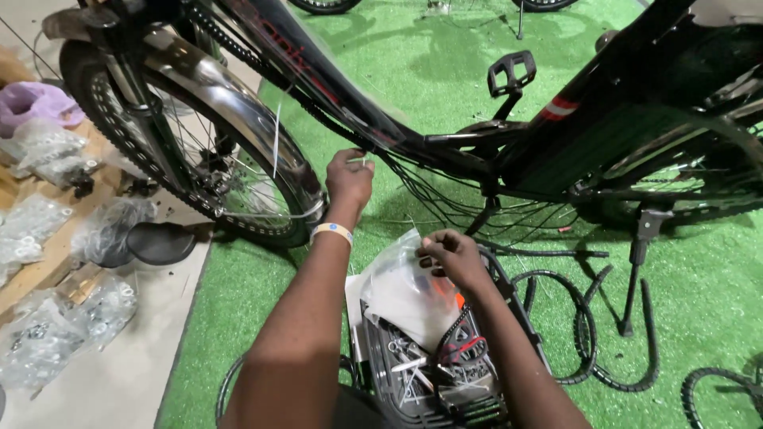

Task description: The person secures a black cable to the frame of a bicycle using zip ties. They thread the ties through the cable and the frame, pull them tight, and then use a tool to trim the excess plastic ends.

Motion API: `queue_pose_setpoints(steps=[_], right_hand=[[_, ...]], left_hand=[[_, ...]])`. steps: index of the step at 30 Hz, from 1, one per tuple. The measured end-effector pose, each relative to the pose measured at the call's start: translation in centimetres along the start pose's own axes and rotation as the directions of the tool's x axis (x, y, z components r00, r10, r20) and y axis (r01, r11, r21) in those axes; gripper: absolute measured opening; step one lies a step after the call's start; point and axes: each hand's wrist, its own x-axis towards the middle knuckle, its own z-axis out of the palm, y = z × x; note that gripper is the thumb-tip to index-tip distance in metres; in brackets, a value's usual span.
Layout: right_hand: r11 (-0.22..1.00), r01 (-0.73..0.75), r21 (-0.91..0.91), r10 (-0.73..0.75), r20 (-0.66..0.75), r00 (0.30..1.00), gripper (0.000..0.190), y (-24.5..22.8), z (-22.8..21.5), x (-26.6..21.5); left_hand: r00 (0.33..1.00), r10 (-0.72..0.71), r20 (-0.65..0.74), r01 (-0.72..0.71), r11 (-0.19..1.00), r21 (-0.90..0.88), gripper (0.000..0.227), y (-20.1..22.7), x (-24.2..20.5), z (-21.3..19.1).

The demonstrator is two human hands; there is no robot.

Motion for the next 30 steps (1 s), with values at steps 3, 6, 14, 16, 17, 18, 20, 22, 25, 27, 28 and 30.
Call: queue_pose_setpoints(steps=[3,6,14,16,17,18,20,22,25,27,28,30], right_hand=[[0.994,0.094,-0.057,-0.102,-0.162,0.981,0.022,5.0,-1.8,2.2],[0.912,0.066,-0.405,-0.163,-0.211,0.964,0.021,9.1,-4.9,2.9],[0.686,-0.052,-0.725,0.067,-0.009,0.998,0.039,11.1,-5.0,2.7],[0.703,-0.045,-0.71,0.08,0.016,0.997,0.042,10.7,-5.0,2.3],[0.664,-0.042,-0.746,0.101,0.035,0.994,0.041,10.3,-5.0,2.2],[0.624,-0.036,-0.781,0.124,0.053,0.991,0.041,9.9,-5.0,2.0],[0.547,0.005,-0.837,0.155,0.107,0.982,0.043,9.1,-5.5,1.4],[0.467,0.047,-0.883,0.194,0.154,0.969,0.047,8.9,-5.7,0.8],[0.42,0.055,-0.906,0.111,0.111,0.988,0.043,9.4,-6.0,0.2],[0.401,-0.075,-0.913,0.209,0.012,0.978,0.036,10.0,-6.3,-1.0],[0.402,-0.075,-0.913,0.208,0.012,0.978,0.036,10.9,-6.3,-1.2],[0.351,-0.146,-0.925,0.297,-0.038,0.954,0.047,12.7,-6.9,-1.8]], left_hand=[[0.999,-0.017,0.05,0.017,1.0,0.001,0.045,-0.4,-1.0,0.5],[0.969,-0.011,0.249,-0.051,0.969,0.243,0.018,-3.5,0.7,1.8],[0.681,-0.193,0.706,-0.404,0.705,0.582,0.031,2.5,-6.8,0.3],[0.645,-0.21,0.735,-0.446,0.678,0.584,0.036,2.6,-7.2,0.4],[0.647,-0.195,0.737,-0.459,0.672,0.581,0.035,2.3,-7.0,0.7],[0.648,-0.18,0.74,-0.473,0.666,0.577,0.034,1.9,-6.7,1.0],[0.65,-0.2,0.733,-0.464,0.659,0.592,0.031,2.3,-7.0,0.8],[0.648,-0.22,0.729,-0.458,0.652,0.604,0.028,1.6,-6.5,1.2],[0.661,-0.216,0.719,-0.45,0.652,0.61,0.025,0.7,-5.7,2.1],[0.675,-0.247,0.695,-0.438,0.624,0.647,0.028,1.8,-6.3,1.4],[0.675,-0.246,0.696,-0.439,0.624,0.647,0.028,1.8,-6.3,1.2],[0.69,-0.251,0.679,-0.441,0.598,0.669,0.03,2.1,-6.3,1.4]])
